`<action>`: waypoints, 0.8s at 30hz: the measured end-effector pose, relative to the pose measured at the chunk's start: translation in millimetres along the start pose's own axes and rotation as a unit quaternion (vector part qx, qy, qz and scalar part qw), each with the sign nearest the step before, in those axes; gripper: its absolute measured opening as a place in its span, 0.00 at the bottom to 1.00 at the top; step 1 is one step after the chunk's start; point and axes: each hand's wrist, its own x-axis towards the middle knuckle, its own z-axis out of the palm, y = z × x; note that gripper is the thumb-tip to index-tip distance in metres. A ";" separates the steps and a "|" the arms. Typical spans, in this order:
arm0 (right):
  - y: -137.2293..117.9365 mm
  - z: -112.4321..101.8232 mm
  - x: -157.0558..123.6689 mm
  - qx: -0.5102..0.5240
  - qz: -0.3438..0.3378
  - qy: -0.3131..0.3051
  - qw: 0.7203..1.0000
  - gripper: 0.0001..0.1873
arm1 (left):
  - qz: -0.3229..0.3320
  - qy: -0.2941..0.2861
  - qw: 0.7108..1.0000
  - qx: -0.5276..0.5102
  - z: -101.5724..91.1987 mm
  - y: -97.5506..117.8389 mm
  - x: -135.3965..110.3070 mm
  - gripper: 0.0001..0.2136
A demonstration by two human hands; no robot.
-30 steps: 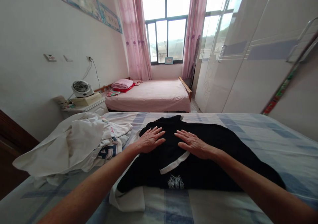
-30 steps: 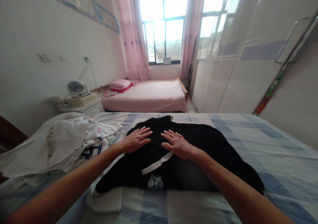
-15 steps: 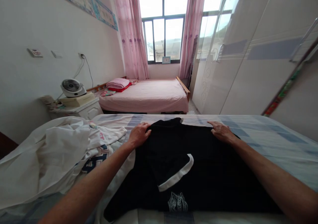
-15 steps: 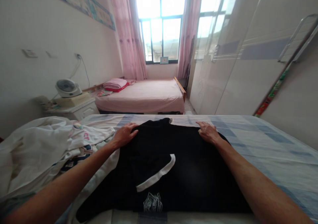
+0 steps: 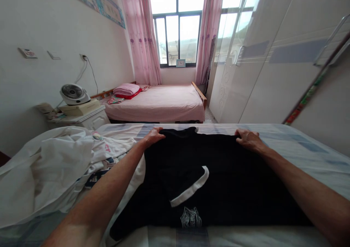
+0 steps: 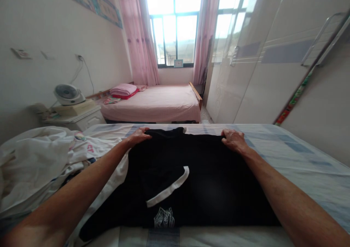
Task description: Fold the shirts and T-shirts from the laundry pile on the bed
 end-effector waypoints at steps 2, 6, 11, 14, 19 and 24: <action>2.9 -7.5 -14.9 0.015 -0.001 0.063 0.998 0.14 | 0.055 0.030 0.998 -0.003 -8.3 8.7 -14.5 0.09; 16.2 -8.2 -59.4 0.039 -0.040 0.197 0.979 0.11 | 0.191 0.091 0.976 0.047 -14.0 14.1 -64.5 0.07; 31.5 19.3 -112.1 0.046 -0.099 0.176 0.978 0.10 | 0.219 -0.028 0.966 0.135 8.5 -5.1 -126.4 0.15; 29.5 23.4 -120.0 0.052 -0.080 0.167 0.981 0.11 | 0.220 -0.030 0.965 0.136 18.9 -10.3 -135.6 0.20; 23.5 6.8 -112.5 0.031 -0.059 0.166 0.984 0.13 | 0.270 -0.054 0.953 0.126 14.3 3.2 -139.3 0.23; 28.0 -5.1 -109.6 0.063 -0.019 0.072 0.995 0.18 | 0.231 -0.095 0.960 0.128 -2.6 6.5 -135.7 0.17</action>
